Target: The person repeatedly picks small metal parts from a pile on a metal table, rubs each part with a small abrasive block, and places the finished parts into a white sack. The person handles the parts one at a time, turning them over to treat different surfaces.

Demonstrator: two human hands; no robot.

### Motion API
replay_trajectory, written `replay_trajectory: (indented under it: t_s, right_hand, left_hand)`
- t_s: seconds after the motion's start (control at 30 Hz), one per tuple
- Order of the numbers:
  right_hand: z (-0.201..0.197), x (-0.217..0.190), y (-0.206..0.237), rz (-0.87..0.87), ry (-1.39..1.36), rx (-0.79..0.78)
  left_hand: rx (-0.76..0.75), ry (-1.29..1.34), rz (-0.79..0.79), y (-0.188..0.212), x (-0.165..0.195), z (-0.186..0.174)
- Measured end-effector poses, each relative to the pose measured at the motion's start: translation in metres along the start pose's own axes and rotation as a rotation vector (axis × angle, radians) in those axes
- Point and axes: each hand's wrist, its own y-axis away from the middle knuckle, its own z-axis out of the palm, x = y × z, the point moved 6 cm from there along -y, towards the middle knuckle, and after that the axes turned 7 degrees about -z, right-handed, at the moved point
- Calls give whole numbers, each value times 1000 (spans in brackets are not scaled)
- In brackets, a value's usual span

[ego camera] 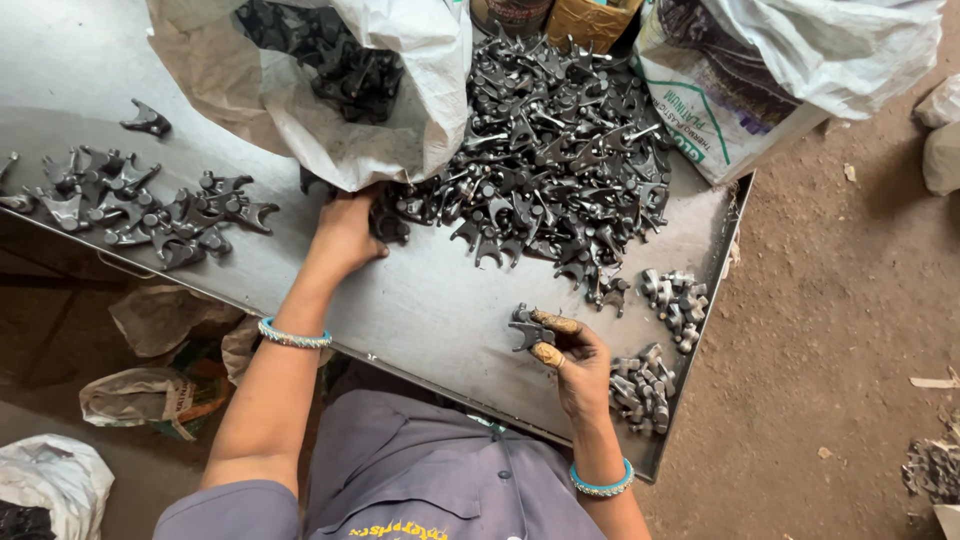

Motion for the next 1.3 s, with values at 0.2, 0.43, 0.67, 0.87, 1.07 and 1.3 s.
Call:
replay_trajectory:
  t_s: [0.2, 0.43, 0.67, 0.87, 1.07, 1.3]
  right_hand:
    - [-2, -5, 6, -37, -44, 21]
    - [-3, -5, 8, -24, -16, 50]
    - [-5, 2, 4, -55, 36, 52]
    - [-9, -7, 12, -58, 73, 81]
    - [8, 6, 15, 25, -45, 24]
    - [55, 13, 12, -114, 293, -251]
  left_hand:
    - [-12, 83, -69, 41, 18, 31]
    - [-36, 147, -84, 62, 30, 50]
    - [-73, 284, 84, 98, 80, 80]
    - [-302, 463, 11, 104, 124, 79]
    - [-151, 557, 232, 136, 134, 61]
    - [-502, 1401, -354, 135, 66, 116]
